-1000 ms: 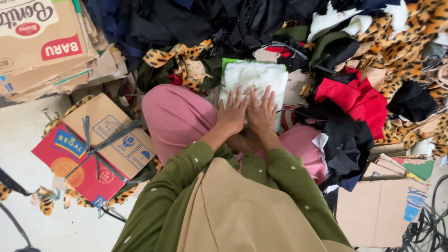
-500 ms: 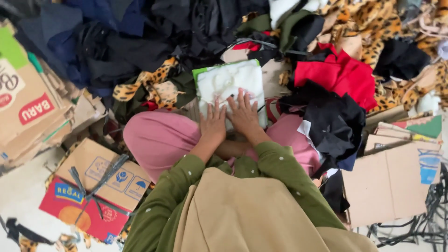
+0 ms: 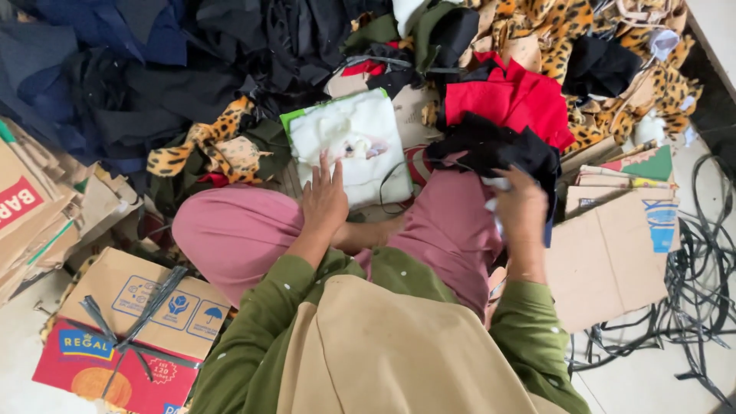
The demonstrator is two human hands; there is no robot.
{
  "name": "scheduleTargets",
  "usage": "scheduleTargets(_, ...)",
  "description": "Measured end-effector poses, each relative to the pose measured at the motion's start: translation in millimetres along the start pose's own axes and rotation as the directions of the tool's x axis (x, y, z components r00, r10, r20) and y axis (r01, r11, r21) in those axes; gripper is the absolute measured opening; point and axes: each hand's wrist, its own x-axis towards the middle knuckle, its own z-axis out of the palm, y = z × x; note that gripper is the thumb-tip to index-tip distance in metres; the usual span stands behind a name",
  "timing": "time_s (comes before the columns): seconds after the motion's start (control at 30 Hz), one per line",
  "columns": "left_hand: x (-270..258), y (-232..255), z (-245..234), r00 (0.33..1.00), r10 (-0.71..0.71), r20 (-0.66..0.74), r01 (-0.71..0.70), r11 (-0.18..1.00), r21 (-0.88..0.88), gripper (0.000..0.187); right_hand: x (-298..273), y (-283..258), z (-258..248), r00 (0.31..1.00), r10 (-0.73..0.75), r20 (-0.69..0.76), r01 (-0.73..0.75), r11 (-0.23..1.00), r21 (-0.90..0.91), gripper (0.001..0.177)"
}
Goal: The person stuffs white fibrous material into small white pouches, flattens them, and then places them into cardboard sleeves. They also handle and fold small pieces of red fabric.
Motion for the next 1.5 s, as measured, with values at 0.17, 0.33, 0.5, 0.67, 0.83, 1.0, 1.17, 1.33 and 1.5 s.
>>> scheduleTargets(0.17,-10.2,10.9,-28.4,0.993,-0.049,0.103,0.055,0.997,-0.059,0.067,22.8,15.9,-110.2,0.915,0.403,-0.008,-0.391,0.893,0.222,0.037)
scheduleTargets(0.33,-3.8,12.0,-22.2,0.999,-0.038,0.031,0.039,0.999,-0.033,0.064,19.2,42.8,-129.9,0.901,0.405,-0.154,-0.391,0.913,0.117,0.072)
scheduleTargets(0.5,-6.3,9.7,-18.0,1.0,-0.007,-0.009,0.007,1.0,-0.012,0.064,-1.3,8.8,-117.5,0.841,0.54,-0.009,-0.4,0.634,0.661,0.025)
scheduleTargets(0.67,-6.7,10.5,-8.8,0.998,-0.005,-0.069,0.005,1.0,0.002,0.062,-17.8,30.4,-59.2,0.911,0.41,0.034,-0.386,0.823,0.416,0.023)
scheduleTargets(0.83,-12.3,10.3,-16.1,0.998,0.002,-0.064,-0.005,0.999,-0.05,0.061,-7.9,21.5,-56.3,0.913,0.4,0.081,-0.408,0.893,0.189,0.022)
scheduleTargets(1.0,-12.9,10.3,-23.8,0.992,0.044,-0.117,-0.051,0.997,-0.061,0.057,2.1,-5.1,-38.9,0.933,0.307,0.19,-0.335,0.932,0.14,0.036)
scheduleTargets(1.17,-16.5,5.9,-24.5,0.981,0.039,-0.192,-0.071,0.984,-0.164,0.056,17.9,100.0,17.2,0.912,0.41,-0.012,-0.378,0.853,0.36,0.035)
scheduleTargets(1.33,-13.8,3.5,-21.2,0.984,0.067,-0.164,-0.098,0.976,-0.192,0.058,4.5,13.8,-44.8,0.86,0.491,0.139,-0.473,0.665,0.578,0.057)
scheduleTargets(1.5,-13.3,1.8,-17.7,0.972,0.072,-0.224,-0.116,0.975,-0.19,0.056,-2.8,-12.0,-44.3,0.941,0.295,0.166,-0.32,0.935,0.154,0.073)
